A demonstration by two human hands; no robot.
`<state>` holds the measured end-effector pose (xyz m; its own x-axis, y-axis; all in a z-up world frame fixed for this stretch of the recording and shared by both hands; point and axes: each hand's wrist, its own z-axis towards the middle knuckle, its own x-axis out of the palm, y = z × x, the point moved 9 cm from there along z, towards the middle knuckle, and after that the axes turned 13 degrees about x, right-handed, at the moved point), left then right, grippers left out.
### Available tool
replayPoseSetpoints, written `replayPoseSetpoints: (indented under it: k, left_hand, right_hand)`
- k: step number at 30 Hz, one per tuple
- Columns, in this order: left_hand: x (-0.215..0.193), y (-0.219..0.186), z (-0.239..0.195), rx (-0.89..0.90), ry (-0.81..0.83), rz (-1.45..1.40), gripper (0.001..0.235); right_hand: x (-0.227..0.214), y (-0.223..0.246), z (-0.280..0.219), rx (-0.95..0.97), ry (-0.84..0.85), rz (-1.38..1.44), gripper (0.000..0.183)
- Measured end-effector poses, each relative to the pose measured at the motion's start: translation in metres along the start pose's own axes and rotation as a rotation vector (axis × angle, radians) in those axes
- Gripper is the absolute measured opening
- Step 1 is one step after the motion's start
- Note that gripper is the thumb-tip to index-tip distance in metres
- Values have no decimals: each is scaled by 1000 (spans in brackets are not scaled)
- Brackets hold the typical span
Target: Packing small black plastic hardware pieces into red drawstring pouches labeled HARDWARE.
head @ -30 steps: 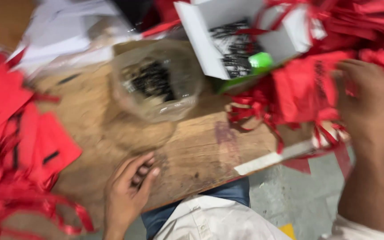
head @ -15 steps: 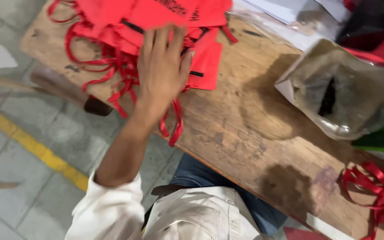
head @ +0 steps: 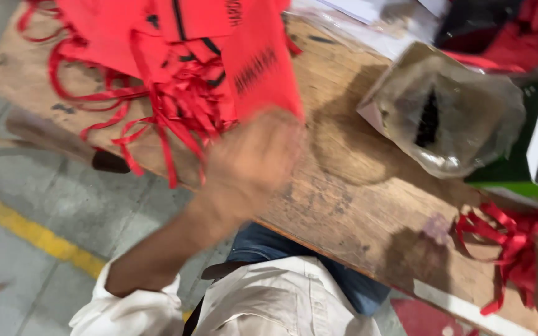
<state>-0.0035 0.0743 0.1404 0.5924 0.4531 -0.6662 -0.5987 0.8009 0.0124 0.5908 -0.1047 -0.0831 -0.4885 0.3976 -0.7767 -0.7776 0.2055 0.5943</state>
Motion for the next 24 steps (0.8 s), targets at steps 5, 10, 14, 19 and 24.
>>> replayPoseSetpoints:
  k: [5,10,14,19,24]
  left_hand:
    - [111,-77,-12,-71,306,-684,38]
    - [134,-81,-27,-32,375,-678,43]
    - [139,-80,-31,2,407,-586,46]
    - [133,-82,-34,-31,289,-482,39]
    - [125,-73,-35,-132,141,-521,30]
  right_hand:
    - [-16,276,-33,22,-87,-100,18]
    - [-32,361,-16,-204,-139,-109,15]
    - [-4,424,40,-350,8,-149,17]
    - [115,433,113,-518,347,-386,42]
    - [206,367,142,-386,624,-1223,45]
